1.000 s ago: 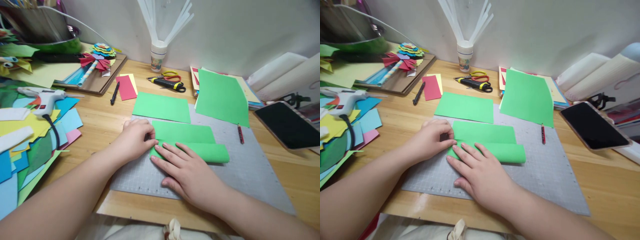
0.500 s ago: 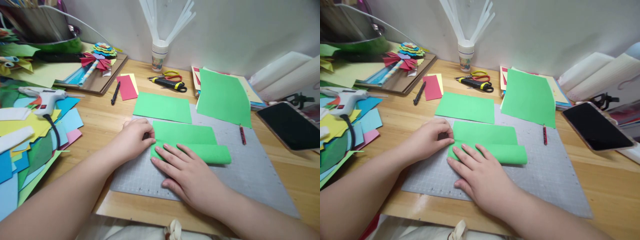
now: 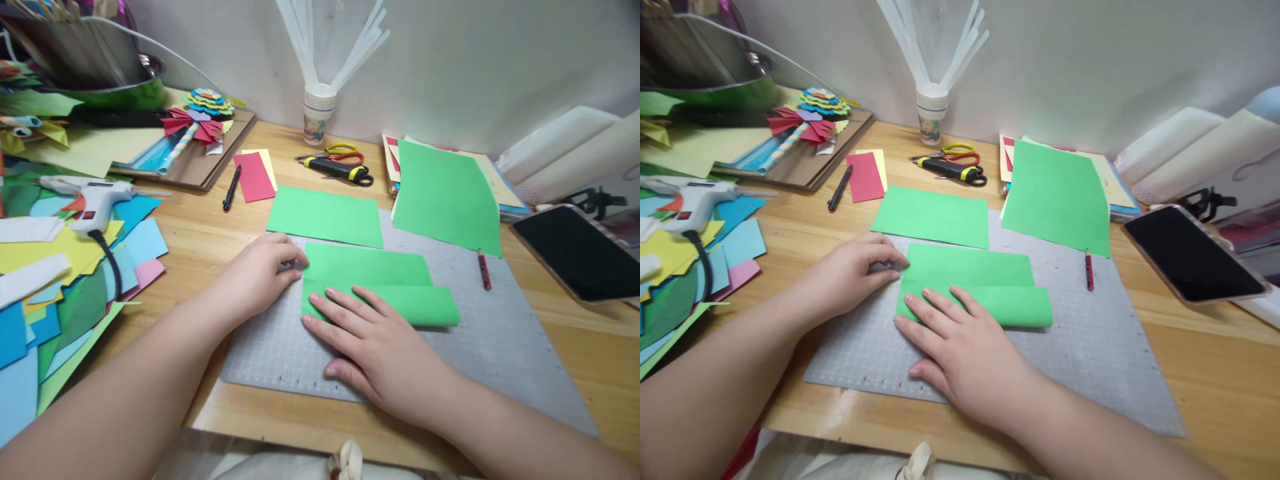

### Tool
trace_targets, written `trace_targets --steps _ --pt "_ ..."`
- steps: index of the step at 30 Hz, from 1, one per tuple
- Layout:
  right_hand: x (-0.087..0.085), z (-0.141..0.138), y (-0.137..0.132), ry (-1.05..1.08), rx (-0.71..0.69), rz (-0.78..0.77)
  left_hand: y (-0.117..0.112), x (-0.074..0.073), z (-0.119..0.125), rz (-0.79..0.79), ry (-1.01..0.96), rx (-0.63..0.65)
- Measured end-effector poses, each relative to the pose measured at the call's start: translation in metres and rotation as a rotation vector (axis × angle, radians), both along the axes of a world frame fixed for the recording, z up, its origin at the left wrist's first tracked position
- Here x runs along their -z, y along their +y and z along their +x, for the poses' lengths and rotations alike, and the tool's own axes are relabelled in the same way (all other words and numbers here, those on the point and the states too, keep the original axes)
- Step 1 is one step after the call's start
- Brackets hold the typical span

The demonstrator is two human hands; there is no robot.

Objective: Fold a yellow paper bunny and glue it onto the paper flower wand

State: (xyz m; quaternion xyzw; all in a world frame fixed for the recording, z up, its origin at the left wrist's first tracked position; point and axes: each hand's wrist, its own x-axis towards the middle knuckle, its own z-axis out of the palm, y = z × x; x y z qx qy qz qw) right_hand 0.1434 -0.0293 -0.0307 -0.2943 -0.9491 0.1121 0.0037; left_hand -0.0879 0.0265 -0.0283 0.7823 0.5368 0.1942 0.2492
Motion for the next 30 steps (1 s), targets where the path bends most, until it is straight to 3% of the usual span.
trace_targets --steps 30 --pt "0.0002 0.0001 0.0041 0.022 -0.004 -0.018 -0.0017 0.0058 0.0051 0.037 0.020 -0.037"
